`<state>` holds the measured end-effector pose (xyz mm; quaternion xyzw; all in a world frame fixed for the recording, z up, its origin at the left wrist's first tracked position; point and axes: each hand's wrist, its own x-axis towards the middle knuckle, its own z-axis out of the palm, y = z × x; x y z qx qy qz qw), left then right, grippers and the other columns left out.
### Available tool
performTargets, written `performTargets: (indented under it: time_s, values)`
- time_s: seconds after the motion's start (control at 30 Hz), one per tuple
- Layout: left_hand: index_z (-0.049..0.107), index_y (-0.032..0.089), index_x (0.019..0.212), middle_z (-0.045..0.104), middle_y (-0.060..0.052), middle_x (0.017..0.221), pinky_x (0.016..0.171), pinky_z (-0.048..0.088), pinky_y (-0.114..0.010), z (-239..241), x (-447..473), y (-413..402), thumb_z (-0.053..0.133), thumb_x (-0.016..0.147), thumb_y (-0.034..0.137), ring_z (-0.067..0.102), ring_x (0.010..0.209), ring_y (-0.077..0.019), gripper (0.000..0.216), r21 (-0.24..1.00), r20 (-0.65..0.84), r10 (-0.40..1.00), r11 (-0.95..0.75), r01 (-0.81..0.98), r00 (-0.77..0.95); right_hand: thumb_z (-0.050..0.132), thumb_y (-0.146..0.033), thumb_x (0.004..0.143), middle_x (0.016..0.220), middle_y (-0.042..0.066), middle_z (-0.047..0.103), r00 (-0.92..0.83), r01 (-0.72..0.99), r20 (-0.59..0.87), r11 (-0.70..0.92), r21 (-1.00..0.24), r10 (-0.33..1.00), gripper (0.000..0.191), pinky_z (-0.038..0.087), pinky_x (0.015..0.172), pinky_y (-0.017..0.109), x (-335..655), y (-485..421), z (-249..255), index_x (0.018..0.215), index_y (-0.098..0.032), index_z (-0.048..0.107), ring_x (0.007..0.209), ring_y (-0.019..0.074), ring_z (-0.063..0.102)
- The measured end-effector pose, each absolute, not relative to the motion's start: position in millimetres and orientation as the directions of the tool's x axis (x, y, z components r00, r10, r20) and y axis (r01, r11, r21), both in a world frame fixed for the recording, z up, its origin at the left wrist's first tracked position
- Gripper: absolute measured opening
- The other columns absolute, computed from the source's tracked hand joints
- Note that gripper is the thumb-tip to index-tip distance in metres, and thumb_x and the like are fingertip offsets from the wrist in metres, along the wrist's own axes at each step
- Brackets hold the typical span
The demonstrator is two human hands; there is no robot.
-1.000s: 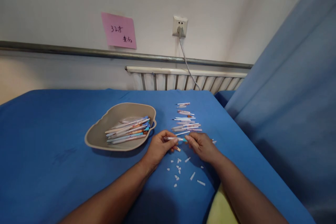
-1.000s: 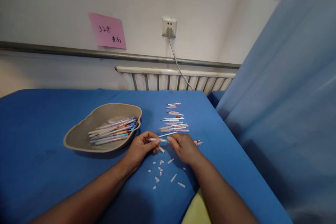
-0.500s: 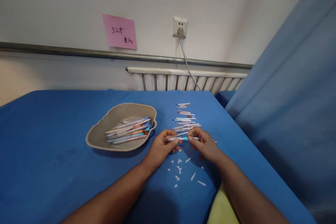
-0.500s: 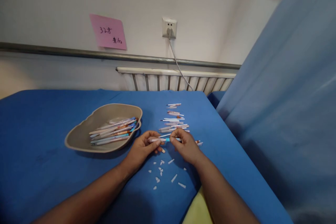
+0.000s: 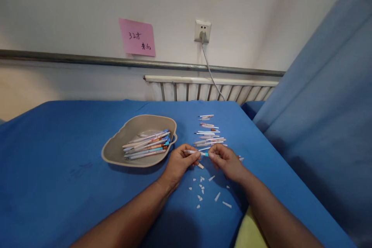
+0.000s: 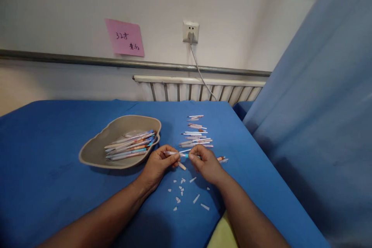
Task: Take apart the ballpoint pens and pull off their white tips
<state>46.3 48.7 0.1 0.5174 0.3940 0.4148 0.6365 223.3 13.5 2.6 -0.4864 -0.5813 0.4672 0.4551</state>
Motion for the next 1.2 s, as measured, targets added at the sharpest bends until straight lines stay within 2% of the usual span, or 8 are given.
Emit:
performTargets:
  time_s: [0.2, 0.37, 0.5, 0.67, 0.77, 0.93, 1.07, 1.2]
  values:
    - [0.056, 0.014, 0.075, 0.067, 0.0, 0.066, 0.052, 0.042, -0.019, 3, 47, 48, 0.074, 0.07, 0.03, 0.057, 0.053, -0.009, 0.024, 0.985, -0.105, 0.905, 0.153, -0.084, 0.412, 0.068, -0.03, 0.071, 0.054, -0.006, 0.054, 0.072, 0.059, 0.096, 0.092, -0.994, 0.993, 0.019, 0.039, 0.045, 0.02, 219, 17, 4, 0.075, -0.019, 0.052, 0.045, 0.0101, 0.053]
    - [0.061, 0.015, 0.083, 0.066, 0.0, 0.069, 0.055, 0.043, -0.02, 1, 47, 47, 0.073, 0.071, 0.032, 0.059, 0.061, -0.0116, 0.024, 0.99, -0.099, 0.85, 0.136, -0.034, 0.518, 0.07, -0.03, 0.07, 0.046, -0.008, 0.05, 0.037, 0.034, 0.12, 0.119, -0.992, 0.992, 0.02, 0.033, 0.041, 0.018, 219, 15, 8, 0.076, -0.018, 0.054, 0.041, 0.0085, 0.046]
    - [0.066, 0.016, 0.093, 0.064, 0.0, 0.069, 0.057, 0.044, -0.021, 0, 47, 45, 0.071, 0.073, 0.035, 0.055, 0.06, -0.0112, 0.028, 0.995, -0.072, 0.829, 0.101, -0.022, 0.555, 0.069, -0.03, 0.072, 0.05, -0.007, 0.051, -0.004, 0.048, 0.15, 0.15, -0.988, 0.989, 0.019, 0.033, 0.044, 0.019, 218, 12, 11, 0.076, -0.018, 0.056, 0.043, 0.0075, 0.044]
    - [0.067, 0.015, 0.083, 0.062, 0.0, 0.065, 0.049, 0.038, -0.019, 0, 45, 46, 0.069, 0.073, 0.038, 0.049, 0.053, -0.0094, 0.026, 0.995, -0.098, 0.834, 0.095, 0.033, 0.542, 0.07, -0.032, 0.071, 0.054, -0.006, 0.054, -0.033, 0.064, 0.163, 0.165, -0.984, 0.986, 0.019, 0.035, 0.046, 0.019, 215, 12, 11, 0.073, -0.017, 0.058, 0.046, 0.0078, 0.045]
    - [0.065, 0.014, 0.078, 0.059, 0.001, 0.059, 0.045, 0.032, -0.018, 0, 44, 49, 0.068, 0.074, 0.04, 0.045, 0.049, -0.0083, 0.026, 0.993, -0.114, 0.838, 0.087, 0.076, 0.534, 0.071, -0.036, 0.069, 0.053, -0.006, 0.052, 0.058, -0.021, 0.151, 0.152, -0.988, 0.987, 0.023, 0.036, 0.045, 0.02, 219, 14, 14, 0.072, -0.018, 0.057, 0.045, 0.0081, 0.045]
    - [0.064, 0.015, 0.08, 0.059, 0.001, 0.058, 0.042, 0.028, -0.017, -1, 44, 52, 0.069, 0.072, 0.043, 0.042, 0.045, -0.007, 0.03, 0.988, -0.152, 0.86, 0.143, 0.056, 0.487, 0.072, -0.042, 0.069, 0.057, -0.003, 0.055, 0.21, -0.257, 0.078, 0.132, -0.957, 0.974, 0.029, 0.039, 0.051, 0.021, 232, 22, 16, 0.074, -0.017, 0.06, 0.051, 0.0093, 0.048]
    - [0.064, 0.014, 0.081, 0.056, 0.003, 0.054, 0.04, 0.025, -0.016, -1, 45, 52, 0.069, 0.073, 0.043, 0.038, 0.042, -0.0057, 0.03, 0.987, -0.157, 0.873, 0.145, 0.063, 0.462, 0.069, -0.049, 0.071, 0.078, 0.004, 0.065, 0.156, -0.376, 0.019, 0.077, -0.924, 0.988, 0.034, 0.043, 0.054, 0.022, 238, 26, 12, 0.08, -0.016, 0.061, 0.065, 0.0134, 0.059]
    - [0.064, 0.014, 0.082, 0.057, 0.002, 0.056, 0.04, 0.026, -0.016, 2, 46, 50, 0.069, 0.073, 0.041, 0.04, 0.043, -0.0058, 0.029, 0.987, -0.158, 0.88, 0.149, 0.055, 0.448, 0.073, -0.043, 0.071, 0.079, 0.003, 0.066, 0.039, -0.511, -0.03, -0.006, -0.859, 0.999, 0.03, 0.044, 0.054, 0.02, 239, 25, 11, 0.08, -0.017, 0.06, 0.063, 0.0113, 0.061]
